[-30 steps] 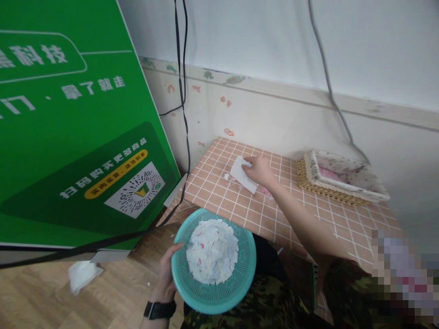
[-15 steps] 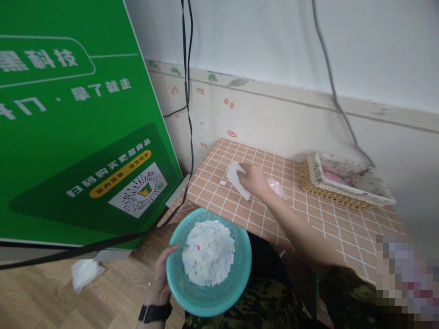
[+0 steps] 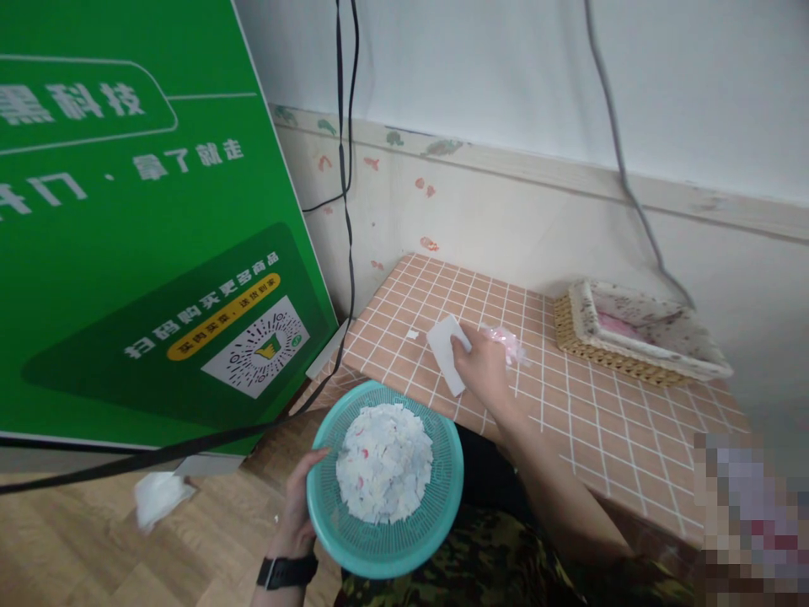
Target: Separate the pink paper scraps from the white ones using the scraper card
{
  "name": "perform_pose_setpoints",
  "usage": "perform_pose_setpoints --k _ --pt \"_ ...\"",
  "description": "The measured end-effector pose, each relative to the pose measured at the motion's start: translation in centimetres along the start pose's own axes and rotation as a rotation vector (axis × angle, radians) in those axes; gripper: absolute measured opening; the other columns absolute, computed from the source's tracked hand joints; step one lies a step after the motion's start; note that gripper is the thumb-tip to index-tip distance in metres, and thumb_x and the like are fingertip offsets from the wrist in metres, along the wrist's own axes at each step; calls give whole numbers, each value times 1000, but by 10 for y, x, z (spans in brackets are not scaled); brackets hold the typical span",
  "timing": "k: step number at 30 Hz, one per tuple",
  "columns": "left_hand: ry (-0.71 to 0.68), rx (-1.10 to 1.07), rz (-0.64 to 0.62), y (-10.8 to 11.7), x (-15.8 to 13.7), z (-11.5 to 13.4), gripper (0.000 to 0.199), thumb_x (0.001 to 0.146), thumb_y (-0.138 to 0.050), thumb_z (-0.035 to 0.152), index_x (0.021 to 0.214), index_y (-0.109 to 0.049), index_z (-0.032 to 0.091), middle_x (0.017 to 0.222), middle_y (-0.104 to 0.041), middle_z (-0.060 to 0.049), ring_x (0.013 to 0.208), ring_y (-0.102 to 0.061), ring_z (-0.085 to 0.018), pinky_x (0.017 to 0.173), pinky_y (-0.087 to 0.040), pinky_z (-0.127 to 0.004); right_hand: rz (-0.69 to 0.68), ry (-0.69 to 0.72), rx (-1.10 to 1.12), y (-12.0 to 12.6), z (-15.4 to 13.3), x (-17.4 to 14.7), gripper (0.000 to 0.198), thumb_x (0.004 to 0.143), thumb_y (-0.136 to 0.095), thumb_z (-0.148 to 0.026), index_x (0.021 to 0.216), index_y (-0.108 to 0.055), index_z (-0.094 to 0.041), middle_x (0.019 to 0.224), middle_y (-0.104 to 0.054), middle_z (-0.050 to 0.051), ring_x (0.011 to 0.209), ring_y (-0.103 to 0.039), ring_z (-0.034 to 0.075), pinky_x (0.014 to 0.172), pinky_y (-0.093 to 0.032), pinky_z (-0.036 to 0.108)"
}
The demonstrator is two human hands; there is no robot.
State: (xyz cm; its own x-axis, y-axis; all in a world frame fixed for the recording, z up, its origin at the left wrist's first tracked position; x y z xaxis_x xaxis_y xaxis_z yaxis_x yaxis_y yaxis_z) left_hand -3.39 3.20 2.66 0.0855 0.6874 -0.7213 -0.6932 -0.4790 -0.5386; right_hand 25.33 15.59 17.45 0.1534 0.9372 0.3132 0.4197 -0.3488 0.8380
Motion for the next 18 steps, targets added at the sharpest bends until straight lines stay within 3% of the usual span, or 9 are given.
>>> perform_pose_setpoints --k 8,15,18 --pt "15 -1 3 -4 -1 1 14 71 -61 16 78 -71 9 69 -75 -12 70 -71 -30 66 -57 -41 -25 -38 181 -23 -7 -29 40 90 -38 -29 123 -57 -18 108 -68 12 90 -65 25 76 -47 34" --pt "-8 3 -12 -4 -1 1 15 70 -61 15 79 -71 8 71 -75 -13 71 -71 -30 68 -57 -42 119 -120 63 -16 23 2 39 88 -40 -30 115 -63 -13 95 -70 16 83 -65 27 73 -47 37" --pt "-18 14 14 -2 0 1 13 70 -62 14 77 -71 9 68 -74 -11 65 -71 -28 67 -57 -42 124 -87 88 -14 21 9 40 86 -42 -31 115 -63 -13 97 -70 16 83 -65 27 73 -47 36"
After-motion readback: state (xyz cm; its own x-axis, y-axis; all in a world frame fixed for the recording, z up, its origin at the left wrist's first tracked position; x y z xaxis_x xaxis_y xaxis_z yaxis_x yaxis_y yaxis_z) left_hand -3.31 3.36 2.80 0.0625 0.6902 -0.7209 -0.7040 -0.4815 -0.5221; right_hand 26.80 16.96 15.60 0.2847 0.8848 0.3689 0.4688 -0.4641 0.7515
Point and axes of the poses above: each hand's wrist, its own x-axis towards the middle knuckle, its own y-axis out of the back of the hand, z = x × y, the point moved 3 cm from there along x, towards the middle knuckle
